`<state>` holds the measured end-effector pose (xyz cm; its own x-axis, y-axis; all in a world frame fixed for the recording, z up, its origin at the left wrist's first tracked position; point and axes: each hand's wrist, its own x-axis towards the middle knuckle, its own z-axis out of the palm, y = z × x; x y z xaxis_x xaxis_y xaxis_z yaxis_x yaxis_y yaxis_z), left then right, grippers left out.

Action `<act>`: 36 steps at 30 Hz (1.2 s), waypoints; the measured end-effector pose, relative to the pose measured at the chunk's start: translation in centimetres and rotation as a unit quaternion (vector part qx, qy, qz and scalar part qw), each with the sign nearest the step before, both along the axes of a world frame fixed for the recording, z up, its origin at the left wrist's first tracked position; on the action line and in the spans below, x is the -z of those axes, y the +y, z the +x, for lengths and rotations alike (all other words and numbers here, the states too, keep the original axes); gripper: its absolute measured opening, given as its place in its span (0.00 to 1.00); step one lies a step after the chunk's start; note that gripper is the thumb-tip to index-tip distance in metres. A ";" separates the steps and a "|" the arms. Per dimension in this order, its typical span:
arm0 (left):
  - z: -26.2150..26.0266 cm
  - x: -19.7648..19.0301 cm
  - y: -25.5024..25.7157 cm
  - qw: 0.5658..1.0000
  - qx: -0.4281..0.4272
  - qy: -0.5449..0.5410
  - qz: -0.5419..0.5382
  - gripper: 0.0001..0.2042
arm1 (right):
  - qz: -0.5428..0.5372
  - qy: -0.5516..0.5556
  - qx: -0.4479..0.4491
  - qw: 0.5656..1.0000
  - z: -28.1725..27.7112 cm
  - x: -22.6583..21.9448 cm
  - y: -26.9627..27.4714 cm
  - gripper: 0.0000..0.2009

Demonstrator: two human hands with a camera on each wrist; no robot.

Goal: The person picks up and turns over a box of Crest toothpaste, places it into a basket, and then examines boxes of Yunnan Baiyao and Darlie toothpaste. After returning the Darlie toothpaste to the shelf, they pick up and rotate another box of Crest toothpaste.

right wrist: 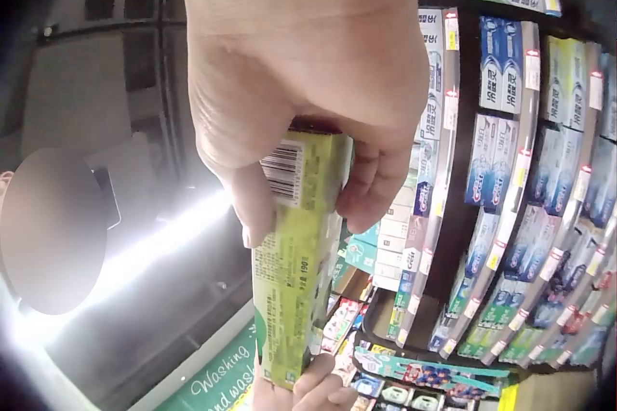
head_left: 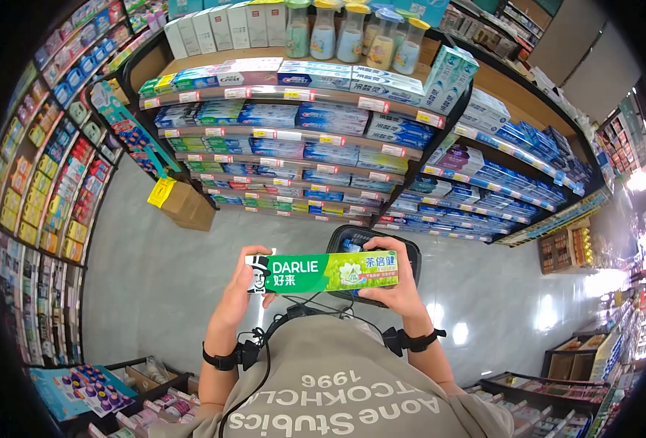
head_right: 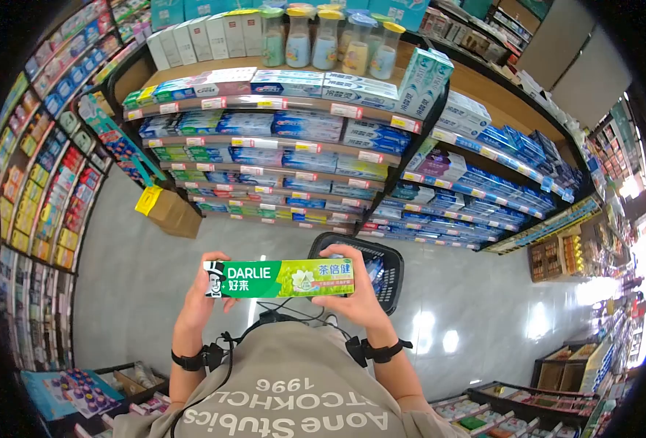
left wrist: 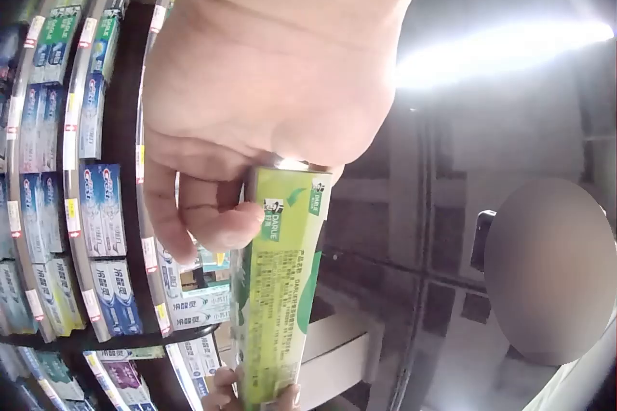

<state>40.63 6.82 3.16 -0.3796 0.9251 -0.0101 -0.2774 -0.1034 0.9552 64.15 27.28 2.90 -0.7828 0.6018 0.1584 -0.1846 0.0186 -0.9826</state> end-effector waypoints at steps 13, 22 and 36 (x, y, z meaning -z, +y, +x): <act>0.3 0.4 -1.9 0.999 -0.038 -0.002 -0.001 0.30 | 0.004 0.005 -0.039 0.999 -1.2 0.2 0.1 0.46; 0.8 0.4 -1.3 1.000 -0.027 -0.006 -0.008 0.31 | 0.002 -0.003 -0.020 1.000 0.0 0.1 0.0 0.45; 1.1 -0.3 -0.2 1.000 -0.004 -0.017 -0.001 0.29 | 0.031 -0.007 -0.002 0.999 1.0 0.1 0.2 0.45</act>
